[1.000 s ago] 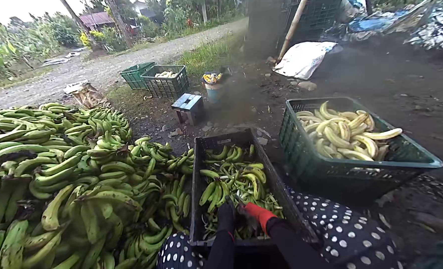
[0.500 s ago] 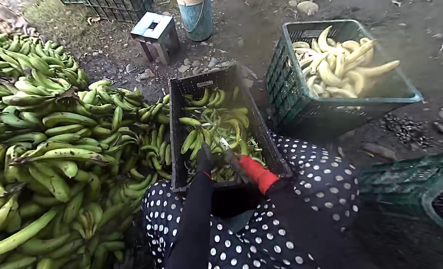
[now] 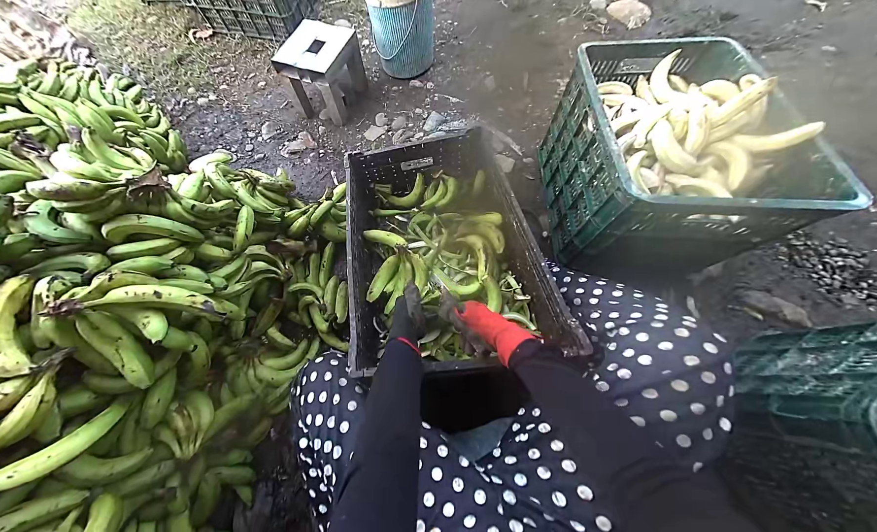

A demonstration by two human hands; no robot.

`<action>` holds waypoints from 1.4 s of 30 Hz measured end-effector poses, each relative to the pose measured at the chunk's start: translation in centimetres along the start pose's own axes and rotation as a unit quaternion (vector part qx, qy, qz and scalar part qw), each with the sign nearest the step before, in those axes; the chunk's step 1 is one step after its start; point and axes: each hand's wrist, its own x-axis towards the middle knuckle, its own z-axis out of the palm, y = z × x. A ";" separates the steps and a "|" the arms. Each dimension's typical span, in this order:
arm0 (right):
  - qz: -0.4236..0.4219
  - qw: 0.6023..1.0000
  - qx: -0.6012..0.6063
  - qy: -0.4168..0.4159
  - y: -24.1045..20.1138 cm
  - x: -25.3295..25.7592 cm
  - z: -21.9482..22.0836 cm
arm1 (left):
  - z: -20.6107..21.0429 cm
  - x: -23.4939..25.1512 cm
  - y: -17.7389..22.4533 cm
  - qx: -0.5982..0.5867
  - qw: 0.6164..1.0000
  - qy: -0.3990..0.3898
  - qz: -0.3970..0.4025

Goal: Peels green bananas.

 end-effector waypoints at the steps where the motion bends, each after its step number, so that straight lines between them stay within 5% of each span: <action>1: 0.001 1.000 -0.016 -0.001 -0.2 0.3 0.1 | 0.0 0.1 -0.2 -0.008 1.000 0.001 0.001; 8: -0.019 0.997 0.078 -0.014 1.4 0.5 -1.9 | -0.6 0.0 0.2 -0.042 0.999 0.001 -0.016; 18: -0.042 0.999 -0.003 -0.023 1.3 0.5 -2.4 | -1.4 0.4 0.1 -0.078 0.997 -0.028 0.003; 26: 0.027 0.997 0.020 -0.062 -0.2 2.6 -0.6 | -1.2 0.3 -0.7 -0.089 0.996 -0.015 -0.015; 34: 0.002 0.970 0.221 -0.100 0.8 -0.2 -0.8 | -1.6 0.2 0.5 -0.237 0.967 0.062 -0.063; 37: -0.008 0.981 0.169 -0.093 0.7 0.9 0.9 | -1.8 0.1 0.2 -0.272 0.958 0.049 -0.071; 40: -0.037 0.994 -0.009 -0.098 -0.4 2.2 2.2 | -1.5 -0.2 0.6 -0.338 0.939 -0.034 -0.060; 42: -0.029 0.996 0.021 -0.083 -0.3 2.7 2.5 | -1.4 0.0 1.2 -0.366 0.930 -0.036 -0.002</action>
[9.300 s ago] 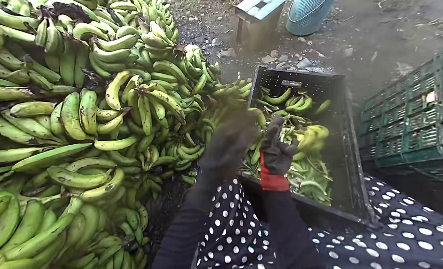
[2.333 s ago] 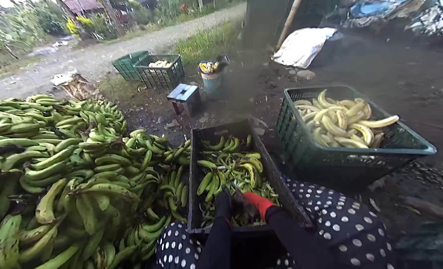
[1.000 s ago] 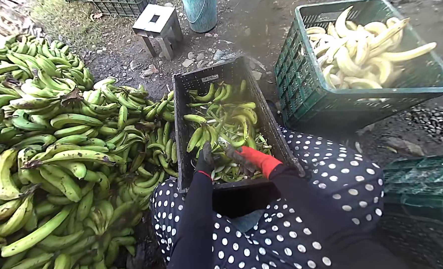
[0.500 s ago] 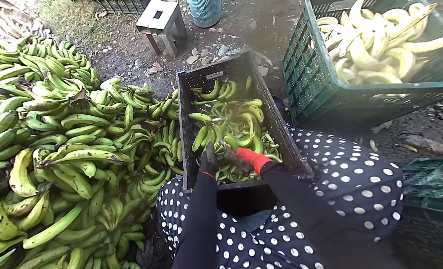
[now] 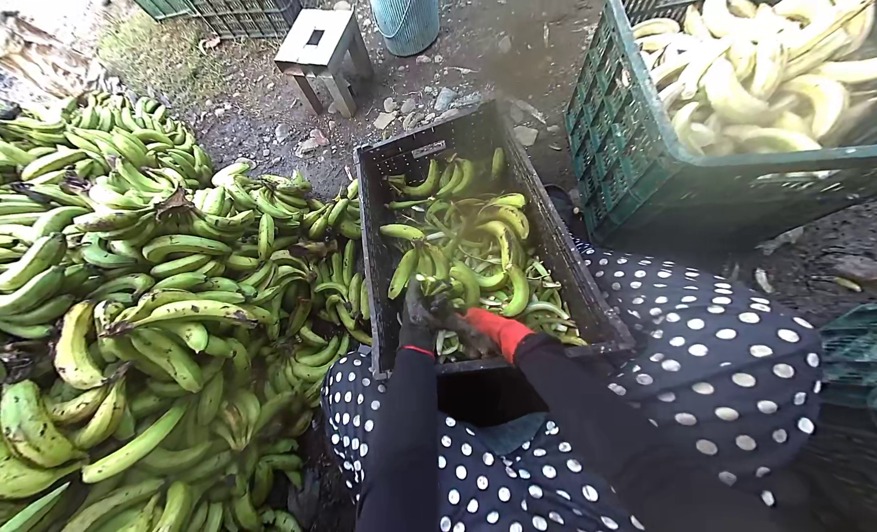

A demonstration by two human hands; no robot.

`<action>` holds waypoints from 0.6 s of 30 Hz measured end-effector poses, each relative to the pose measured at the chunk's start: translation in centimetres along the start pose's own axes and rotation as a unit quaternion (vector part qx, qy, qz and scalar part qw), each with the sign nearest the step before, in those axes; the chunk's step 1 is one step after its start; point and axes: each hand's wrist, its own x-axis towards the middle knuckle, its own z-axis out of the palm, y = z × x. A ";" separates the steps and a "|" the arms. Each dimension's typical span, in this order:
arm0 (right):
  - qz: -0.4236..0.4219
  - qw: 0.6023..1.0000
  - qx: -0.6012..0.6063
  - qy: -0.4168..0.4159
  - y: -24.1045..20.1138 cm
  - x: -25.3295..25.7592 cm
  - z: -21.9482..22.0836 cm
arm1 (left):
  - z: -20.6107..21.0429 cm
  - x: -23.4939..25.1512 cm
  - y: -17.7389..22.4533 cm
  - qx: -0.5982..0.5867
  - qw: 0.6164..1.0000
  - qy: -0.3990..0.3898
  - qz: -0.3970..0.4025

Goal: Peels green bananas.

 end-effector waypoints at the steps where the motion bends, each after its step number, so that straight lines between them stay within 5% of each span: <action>1: -0.006 0.998 0.063 0.019 0.5 -0.5 -0.5 | -0.1 0.1 0.4 -0.003 0.999 0.018 0.044; 3: -0.025 0.972 0.230 0.048 2.1 -2.8 -2.2 | -0.3 0.4 1.0 0.054 0.990 0.096 0.083; 5: -0.053 0.942 0.326 0.065 4.5 -5.8 -4.8 | -1.5 0.3 1.2 0.294 0.947 0.119 0.059; 7: -0.095 0.924 0.361 0.081 7.7 -9.2 -6.9 | -2.0 -0.2 0.6 0.594 0.799 0.093 0.001; 9: -0.129 0.900 0.410 0.076 11.0 -11.8 -8.0 | -1.4 -0.9 0.1 0.740 0.669 0.051 -0.045; 11: -0.142 0.876 0.456 0.067 13.4 -13.0 -8.4 | -0.5 -1.4 0.1 0.805 0.590 -0.007 -0.063; 16: -0.095 0.874 0.464 0.105 13.1 -11.6 -7.1 | 1.4 -6.1 2.6 0.860 0.477 -0.180 -0.010; 18: -0.106 0.885 0.442 0.100 12.8 -11.5 -6.9 | 7.5 -11.9 4.4 0.896 0.411 -0.132 -0.105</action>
